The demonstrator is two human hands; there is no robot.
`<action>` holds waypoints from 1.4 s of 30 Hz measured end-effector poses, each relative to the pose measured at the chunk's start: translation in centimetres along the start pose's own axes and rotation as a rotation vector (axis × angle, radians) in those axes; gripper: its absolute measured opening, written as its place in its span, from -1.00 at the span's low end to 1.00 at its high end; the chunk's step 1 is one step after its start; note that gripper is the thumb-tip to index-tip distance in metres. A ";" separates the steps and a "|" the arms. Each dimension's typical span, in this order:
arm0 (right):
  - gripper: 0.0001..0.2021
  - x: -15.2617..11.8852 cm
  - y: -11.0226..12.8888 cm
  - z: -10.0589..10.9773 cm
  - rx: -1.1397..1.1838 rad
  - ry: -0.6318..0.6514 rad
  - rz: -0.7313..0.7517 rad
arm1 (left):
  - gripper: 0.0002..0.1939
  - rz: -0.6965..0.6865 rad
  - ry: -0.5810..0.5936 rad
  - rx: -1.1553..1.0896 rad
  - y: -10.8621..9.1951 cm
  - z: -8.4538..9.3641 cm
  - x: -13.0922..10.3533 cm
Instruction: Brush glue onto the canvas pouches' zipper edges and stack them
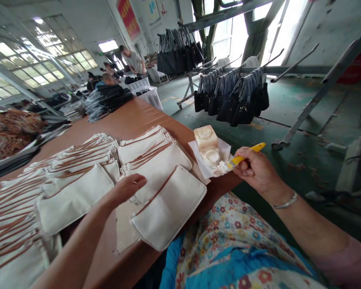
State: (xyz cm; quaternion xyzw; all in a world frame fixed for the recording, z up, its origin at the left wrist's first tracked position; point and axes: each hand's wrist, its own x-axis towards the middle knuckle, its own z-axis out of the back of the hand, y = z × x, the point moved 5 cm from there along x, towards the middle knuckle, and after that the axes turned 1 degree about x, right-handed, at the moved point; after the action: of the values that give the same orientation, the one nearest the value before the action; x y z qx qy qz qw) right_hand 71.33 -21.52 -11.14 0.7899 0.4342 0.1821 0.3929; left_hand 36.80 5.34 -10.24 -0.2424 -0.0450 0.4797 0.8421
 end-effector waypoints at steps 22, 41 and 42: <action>-0.79 5.3 -6.0 -3.3 -0.279 -0.059 0.220 | -0.41 0.028 0.134 -0.457 -7.4 -12.5 -0.1; -0.78 4.1 -2.4 -4.6 -0.689 -0.003 0.469 | -0.68 -0.110 0.194 -0.781 -11.7 -10.7 -6.0; -0.78 4.3 -2.3 -4.4 -0.628 -0.026 0.449 | -0.72 -0.165 0.141 -0.738 -12.1 -10.2 -6.4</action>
State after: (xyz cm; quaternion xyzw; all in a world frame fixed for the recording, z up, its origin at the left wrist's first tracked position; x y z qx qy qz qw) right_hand 69.72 -15.19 -10.45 0.7087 0.1683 0.3778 0.5716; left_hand 46.08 -8.78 -12.74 -0.5573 -0.1759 0.3441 0.7349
